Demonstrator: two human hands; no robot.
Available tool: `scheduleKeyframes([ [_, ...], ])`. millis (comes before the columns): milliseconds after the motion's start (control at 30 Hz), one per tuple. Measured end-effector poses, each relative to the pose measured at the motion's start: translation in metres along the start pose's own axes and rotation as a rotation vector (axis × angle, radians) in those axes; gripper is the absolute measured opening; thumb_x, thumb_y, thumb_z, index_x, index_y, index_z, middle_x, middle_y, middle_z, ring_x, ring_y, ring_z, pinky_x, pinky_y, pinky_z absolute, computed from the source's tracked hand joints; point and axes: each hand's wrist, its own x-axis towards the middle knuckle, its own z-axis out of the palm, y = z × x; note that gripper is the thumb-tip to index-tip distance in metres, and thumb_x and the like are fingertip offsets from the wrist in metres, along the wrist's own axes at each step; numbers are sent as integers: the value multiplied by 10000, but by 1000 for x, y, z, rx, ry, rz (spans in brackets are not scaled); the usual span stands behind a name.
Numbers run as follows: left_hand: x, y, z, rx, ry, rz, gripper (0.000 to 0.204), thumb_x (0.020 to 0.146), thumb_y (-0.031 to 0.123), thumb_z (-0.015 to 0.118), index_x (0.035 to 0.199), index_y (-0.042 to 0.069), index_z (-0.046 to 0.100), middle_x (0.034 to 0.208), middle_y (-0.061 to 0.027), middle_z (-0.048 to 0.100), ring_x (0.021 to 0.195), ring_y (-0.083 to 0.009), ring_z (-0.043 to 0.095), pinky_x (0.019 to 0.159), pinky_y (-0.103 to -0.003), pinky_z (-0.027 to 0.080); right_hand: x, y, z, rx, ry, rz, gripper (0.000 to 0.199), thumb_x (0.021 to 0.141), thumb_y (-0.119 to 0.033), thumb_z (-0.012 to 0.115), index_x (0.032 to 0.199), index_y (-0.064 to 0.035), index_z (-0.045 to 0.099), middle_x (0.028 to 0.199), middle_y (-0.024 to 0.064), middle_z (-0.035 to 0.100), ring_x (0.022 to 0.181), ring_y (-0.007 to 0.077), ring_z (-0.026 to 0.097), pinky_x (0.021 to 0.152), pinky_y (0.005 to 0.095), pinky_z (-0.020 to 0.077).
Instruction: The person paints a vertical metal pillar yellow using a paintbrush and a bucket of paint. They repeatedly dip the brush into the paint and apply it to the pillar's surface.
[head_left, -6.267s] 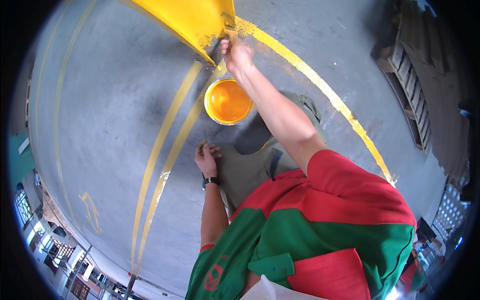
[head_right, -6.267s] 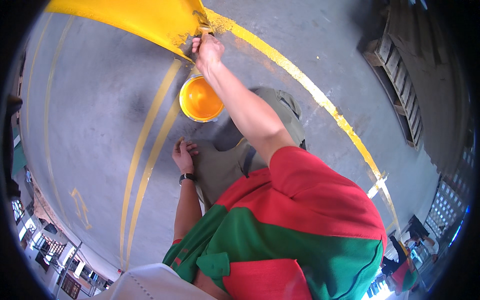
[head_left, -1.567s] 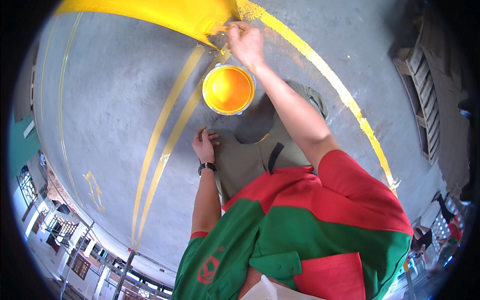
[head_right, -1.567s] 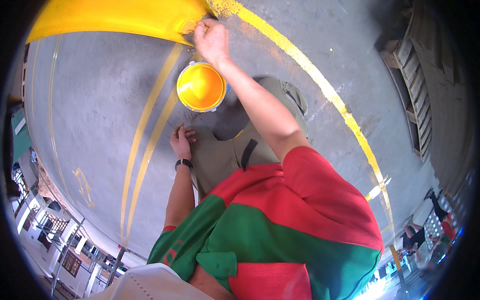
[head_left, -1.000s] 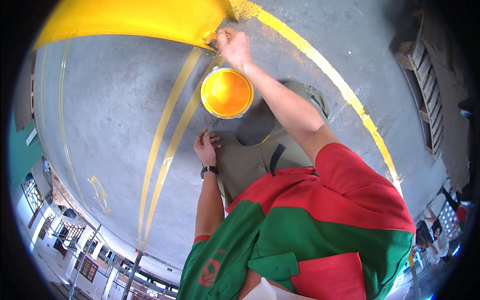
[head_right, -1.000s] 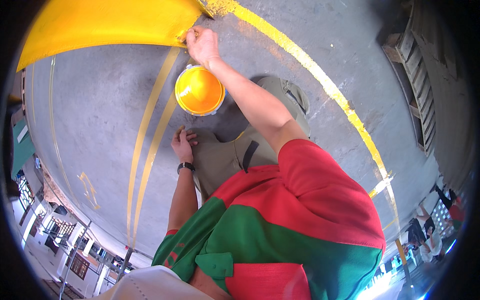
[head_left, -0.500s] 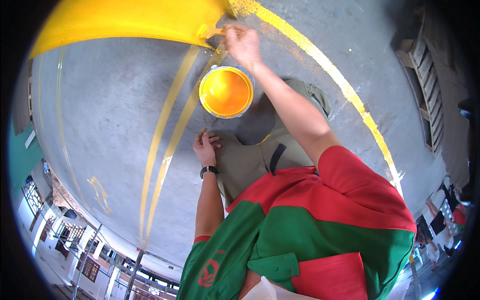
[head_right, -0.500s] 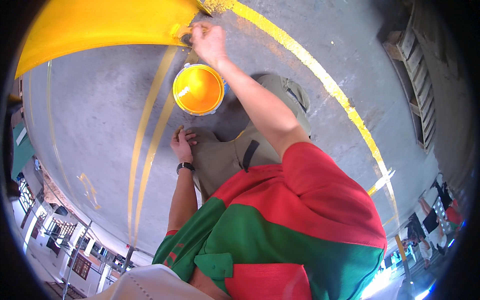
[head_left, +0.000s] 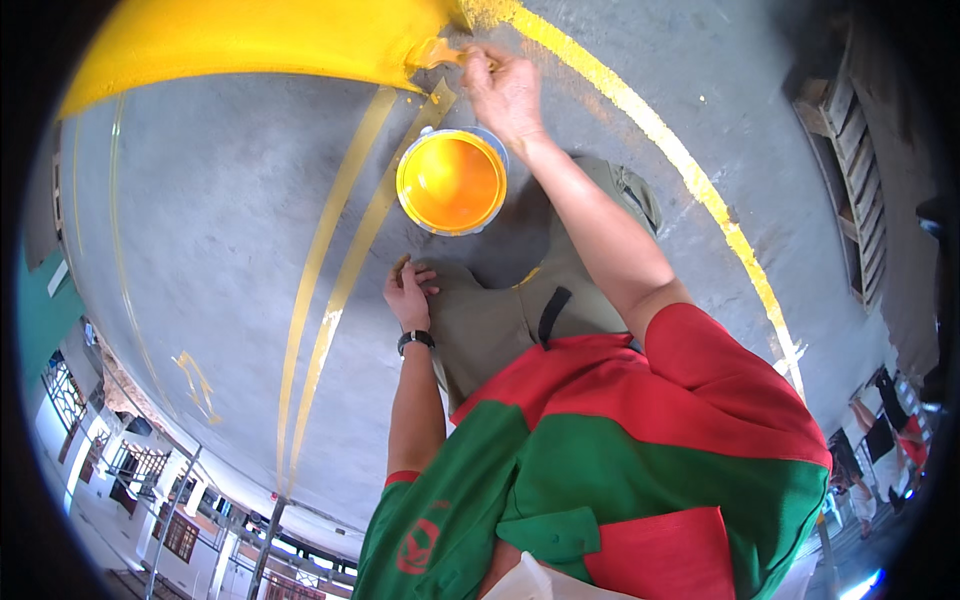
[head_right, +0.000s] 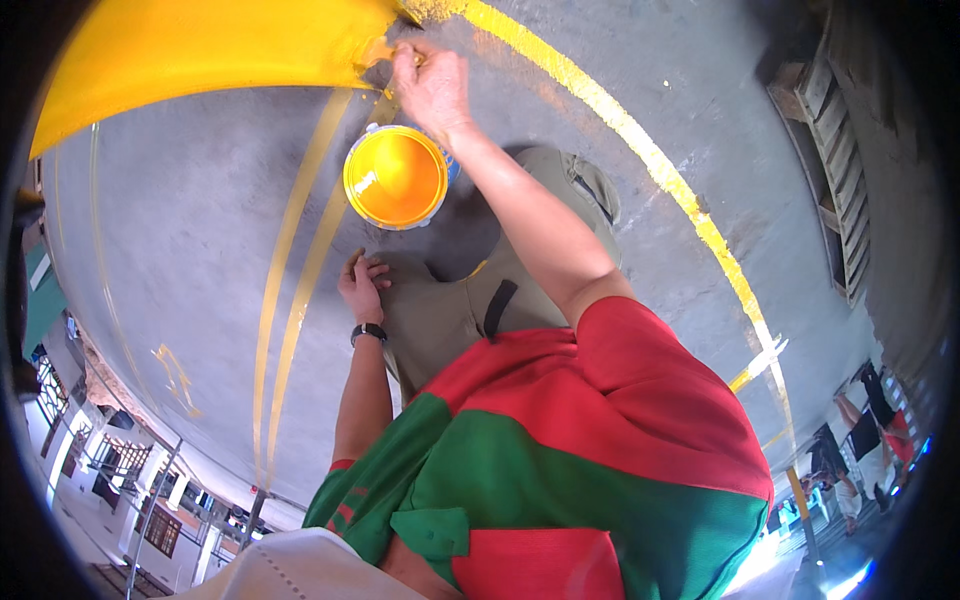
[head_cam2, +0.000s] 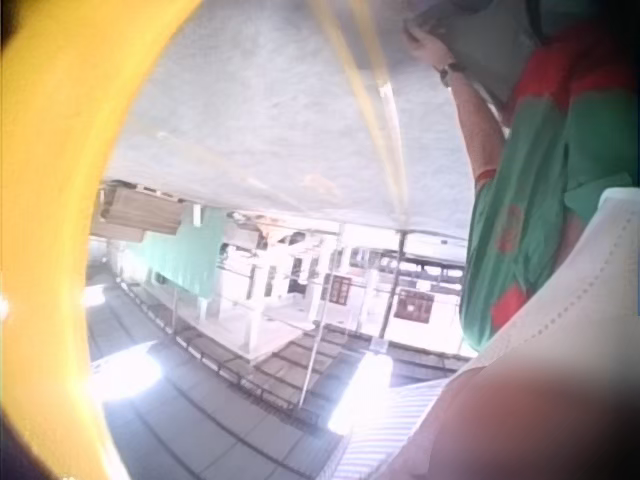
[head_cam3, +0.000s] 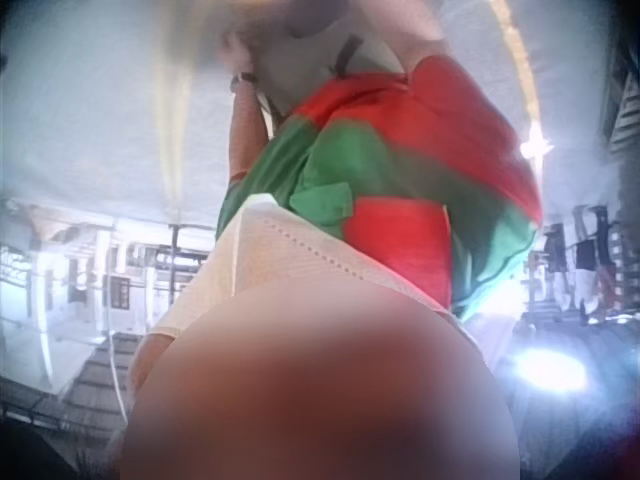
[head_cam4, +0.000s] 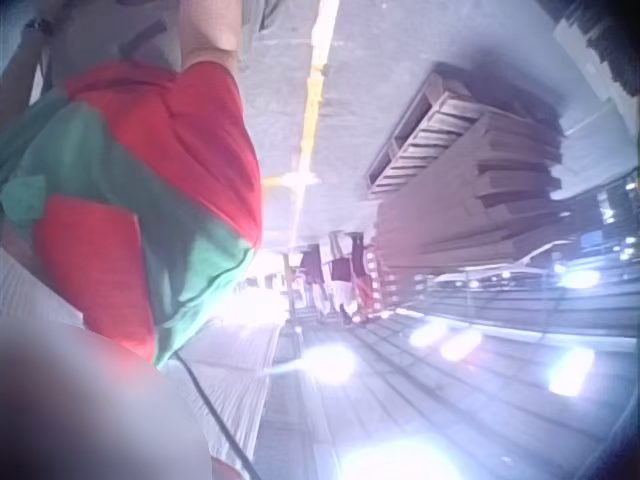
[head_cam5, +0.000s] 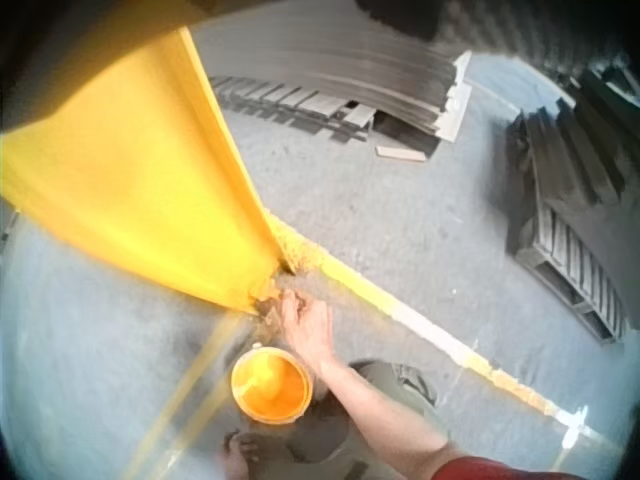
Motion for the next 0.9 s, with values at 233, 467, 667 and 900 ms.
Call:
scheduleKeyframes([
  [233,-2,1,-1,17,13,-8,363,1034,173,554,1315,-57,573,988,-169,709,763,-200,729,505,-267,580,0,-26,30,-36,-19,23,286,964,-216,569,987,4,750,770,225,717,712,348,730,705,420,570],
  [467,-1,0,-1,9,0,-1,361,1035,170,550,1317,-54,572,986,-174,710,763,-203,729,498,-272,582,-7,3,7,69,31,53,327,993,-241,604,1109,34,738,719,101,721,624,114,657,584,301,528],
  [667,0,1,0,42,9,13,353,1042,169,537,1315,-52,577,981,-163,712,761,-200,730,499,-273,581,0,-16,34,352,4,236,314,985,-253,623,1033,35,739,693,87,710,629,136,672,596,322,538],
  [900,1,0,-2,53,0,20,349,1044,194,548,1303,-36,589,978,-149,720,774,-188,732,522,-270,579,-48,-67,-84,-129,-242,-168,291,1006,-239,613,1120,-9,750,766,111,741,667,144,693,616,320,542],
])
